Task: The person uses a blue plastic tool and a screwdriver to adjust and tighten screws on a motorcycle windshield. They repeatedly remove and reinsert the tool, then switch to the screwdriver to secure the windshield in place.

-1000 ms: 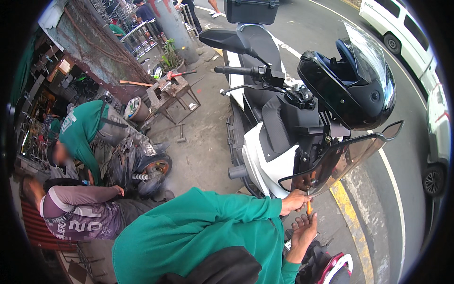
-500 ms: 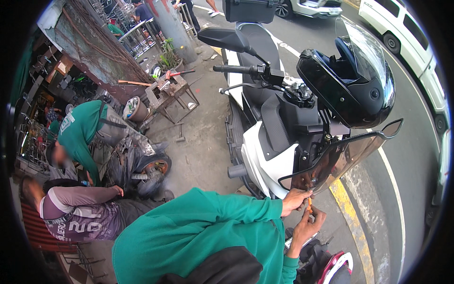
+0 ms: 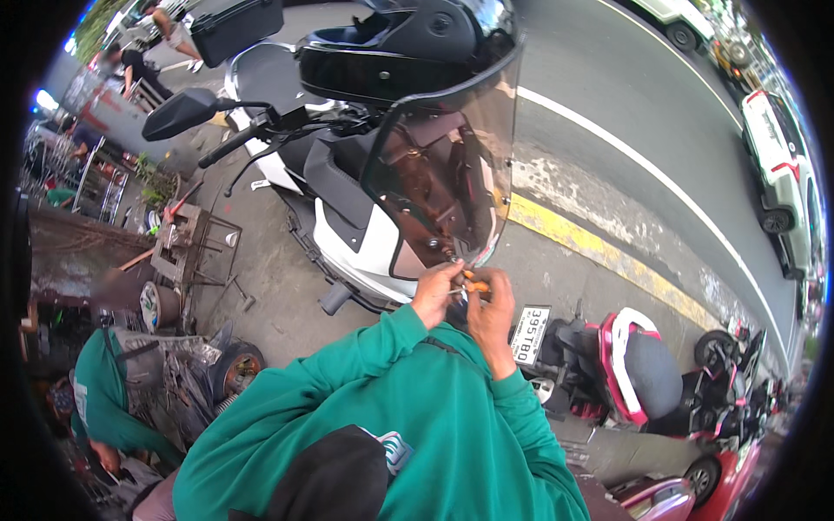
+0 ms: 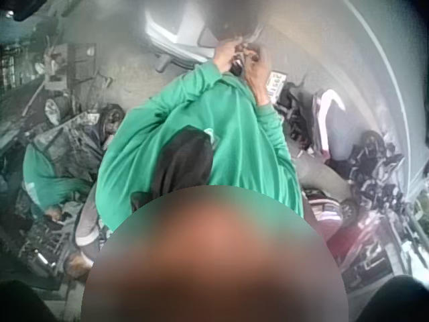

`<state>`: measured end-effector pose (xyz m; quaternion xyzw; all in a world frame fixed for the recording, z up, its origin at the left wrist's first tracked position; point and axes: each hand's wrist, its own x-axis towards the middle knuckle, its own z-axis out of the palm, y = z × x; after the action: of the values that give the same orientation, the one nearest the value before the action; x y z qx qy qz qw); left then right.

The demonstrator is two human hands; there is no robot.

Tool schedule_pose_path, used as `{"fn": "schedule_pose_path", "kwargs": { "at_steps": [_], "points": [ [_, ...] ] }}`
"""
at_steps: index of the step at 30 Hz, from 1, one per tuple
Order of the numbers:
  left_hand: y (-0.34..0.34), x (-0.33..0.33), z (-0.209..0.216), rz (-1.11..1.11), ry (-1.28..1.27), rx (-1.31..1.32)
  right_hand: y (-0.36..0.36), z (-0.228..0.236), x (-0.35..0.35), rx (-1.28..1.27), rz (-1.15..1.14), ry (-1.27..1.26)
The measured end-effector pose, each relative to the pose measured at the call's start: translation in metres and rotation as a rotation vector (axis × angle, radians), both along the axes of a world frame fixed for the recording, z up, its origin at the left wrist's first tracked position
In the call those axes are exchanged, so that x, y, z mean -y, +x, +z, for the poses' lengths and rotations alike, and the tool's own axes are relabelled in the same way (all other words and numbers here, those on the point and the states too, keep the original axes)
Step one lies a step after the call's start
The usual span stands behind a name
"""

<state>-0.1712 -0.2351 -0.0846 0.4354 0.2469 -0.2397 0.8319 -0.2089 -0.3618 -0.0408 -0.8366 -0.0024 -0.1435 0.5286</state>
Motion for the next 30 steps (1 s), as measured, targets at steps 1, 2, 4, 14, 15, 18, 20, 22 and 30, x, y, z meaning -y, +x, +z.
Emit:
{"fn": "schedule_pose_path", "kwargs": {
  "at_steps": [1,2,4,14,15,18,20,22,30],
  "points": [
    [-0.001,-0.004,0.009,0.016,-0.034,0.038,0.002,0.001,-0.003,0.031,0.051,0.025],
    [0.001,-0.006,0.016,-0.002,-0.039,0.004,0.002,0.001,-0.004,0.038,0.031,0.008],
    [0.002,-0.007,0.027,0.01,-0.031,-0.027,0.001,0.002,-0.005,0.056,0.028,0.022],
    [-0.001,-0.011,0.029,-0.055,0.07,0.019,-0.024,-0.015,0.004,-0.009,-0.024,0.034],
    [0.0,-0.012,0.03,-0.064,0.081,0.014,-0.025,-0.021,0.006,-0.082,-0.087,0.268],
    [0.001,-0.015,0.029,-0.112,0.141,0.048,-0.022,-0.049,0.026,-0.259,-0.263,0.833],
    [0.0,-0.018,0.026,-0.169,0.253,0.097,-0.007,-0.079,0.046,-0.307,-0.409,1.03],
    [-0.001,-0.021,0.025,-0.237,0.376,0.162,0.014,-0.116,0.058,-0.387,-0.489,1.195],
    [-0.029,-0.081,0.12,0.066,1.278,1.085,0.072,-0.191,0.025,-0.556,-0.561,1.407]
  ]
}}
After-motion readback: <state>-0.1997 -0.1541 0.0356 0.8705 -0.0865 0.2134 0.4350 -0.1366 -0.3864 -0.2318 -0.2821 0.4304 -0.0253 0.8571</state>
